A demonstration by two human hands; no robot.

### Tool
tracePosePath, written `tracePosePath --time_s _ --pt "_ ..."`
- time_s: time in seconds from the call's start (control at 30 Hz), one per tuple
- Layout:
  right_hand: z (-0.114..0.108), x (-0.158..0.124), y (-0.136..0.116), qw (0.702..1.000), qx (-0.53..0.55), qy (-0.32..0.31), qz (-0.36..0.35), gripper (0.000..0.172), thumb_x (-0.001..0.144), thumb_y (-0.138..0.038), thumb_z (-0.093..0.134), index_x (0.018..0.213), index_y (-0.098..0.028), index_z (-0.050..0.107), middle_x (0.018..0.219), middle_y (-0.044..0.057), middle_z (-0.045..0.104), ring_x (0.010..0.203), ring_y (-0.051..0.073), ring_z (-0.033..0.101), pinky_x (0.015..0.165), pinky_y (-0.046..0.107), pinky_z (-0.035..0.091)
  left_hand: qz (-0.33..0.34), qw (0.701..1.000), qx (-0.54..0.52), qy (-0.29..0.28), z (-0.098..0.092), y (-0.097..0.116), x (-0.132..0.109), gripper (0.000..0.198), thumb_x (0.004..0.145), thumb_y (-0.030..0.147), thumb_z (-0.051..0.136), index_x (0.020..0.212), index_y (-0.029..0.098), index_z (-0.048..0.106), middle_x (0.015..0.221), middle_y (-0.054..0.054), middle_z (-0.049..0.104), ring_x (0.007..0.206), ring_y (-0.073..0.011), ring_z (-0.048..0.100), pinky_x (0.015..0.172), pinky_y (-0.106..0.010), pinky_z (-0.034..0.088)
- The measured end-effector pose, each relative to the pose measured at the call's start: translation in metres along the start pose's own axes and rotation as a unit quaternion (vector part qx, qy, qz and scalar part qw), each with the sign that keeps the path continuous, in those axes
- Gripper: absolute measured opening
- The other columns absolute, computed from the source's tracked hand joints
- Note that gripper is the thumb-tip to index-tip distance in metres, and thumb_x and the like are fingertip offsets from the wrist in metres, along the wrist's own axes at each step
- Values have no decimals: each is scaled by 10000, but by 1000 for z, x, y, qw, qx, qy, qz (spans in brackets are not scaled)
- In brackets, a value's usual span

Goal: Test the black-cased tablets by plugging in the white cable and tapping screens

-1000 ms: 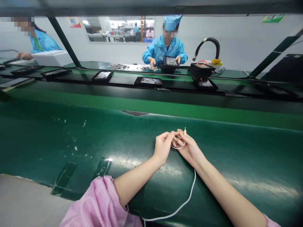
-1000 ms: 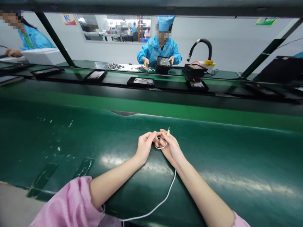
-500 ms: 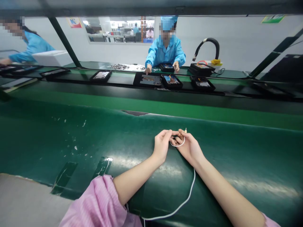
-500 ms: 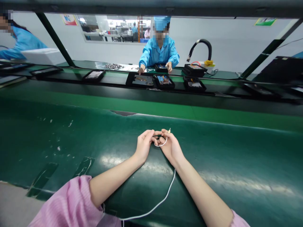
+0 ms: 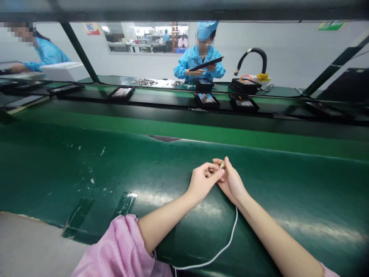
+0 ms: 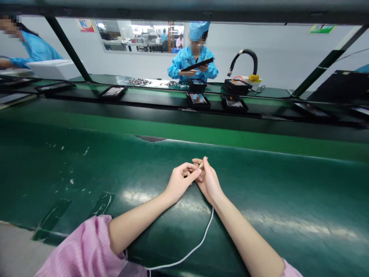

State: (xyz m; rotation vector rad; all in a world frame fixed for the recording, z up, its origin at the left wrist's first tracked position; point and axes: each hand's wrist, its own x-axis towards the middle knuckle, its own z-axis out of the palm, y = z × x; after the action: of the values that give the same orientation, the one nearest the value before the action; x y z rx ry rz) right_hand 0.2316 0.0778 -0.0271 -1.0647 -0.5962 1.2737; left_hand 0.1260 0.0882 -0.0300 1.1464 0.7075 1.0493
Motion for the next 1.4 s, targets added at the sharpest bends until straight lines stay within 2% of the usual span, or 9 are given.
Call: tracePosePath --time_s 0.07,0.17,0.27,0.47,0.63,0.8,0.93,1.13,1.4 --pt "0 -2 -1 999 -43 10 -22 610 518 -725 805 774 -179 713 623 -7 538 485 98 465 387 210 333 1 1000 27 -4 -2 0 0 268 726 397 755 734 153 645 612 -17 661 545 -124 571 557 -239 409" --pt "-2 -3 -4 990 -101 39 -90 582 563 -712 790 806 -185 739 615 -31 484 447 59 364 377 198 269 3 998 54 -8 -3 0 -1 277 759 415 722 711 154 646 640 -24 663 557 -119 545 554 -239 394" --pt "-5 0 -8 986 -85 71 -126 538 534 -668 833 766 -195 723 600 -41 490 432 42 333 387 192 257 3 998 67 -2 -2 -1 -1 289 778 432 698 722 154 641 648 -14 641 570 -114 523 554 -233 392" --pt "-7 8 -10 991 18 90 -100 491 449 -524 930 675 -172 674 602 -32 515 515 69 435 481 197 403 1 997 76 13 -3 -2 0 282 801 421 679 746 147 641 630 2 598 576 -109 518 569 -227 416" --pt "-3 7 -8 992 62 88 -65 518 397 -483 956 661 -168 641 653 -19 563 532 79 457 459 200 415 3 997 74 -4 -2 1 -2 319 840 472 606 795 160 653 644 -9 620 567 -121 548 578 -241 438" --pt "1 2 -8 996 39 36 -73 485 481 -491 933 573 -178 574 583 -31 504 505 91 439 422 210 384 8 997 71 -4 -1 2 -3 343 833 511 589 753 179 625 633 -1 604 545 -115 514 560 -239 415" --pt "1 1 -7 996 9 33 -84 485 494 -522 921 572 -179 586 592 -18 514 495 91 425 412 220 372 9 998 57 -4 -1 2 -2 356 818 524 601 721 181 600 622 6 588 524 -104 480 542 -236 392" --pt "-2 5 -5 996 0 21 -88 487 523 -552 900 584 -189 581 511 -55 411 487 94 391 440 227 360 7 999 31 2 -1 -1 -1 360 814 524 606 758 169 599 646 3 595 505 -94 462 496 -225 359" --pt "-2 1 -4 996 -18 11 -83 566 554 -558 889 497 -196 458 492 -56 398 461 88 395 472 248 384 21 1000 19 2 0 1 0 310 798 477 636 714 181 597 627 3 586 571 -118 535 615 -252 443"
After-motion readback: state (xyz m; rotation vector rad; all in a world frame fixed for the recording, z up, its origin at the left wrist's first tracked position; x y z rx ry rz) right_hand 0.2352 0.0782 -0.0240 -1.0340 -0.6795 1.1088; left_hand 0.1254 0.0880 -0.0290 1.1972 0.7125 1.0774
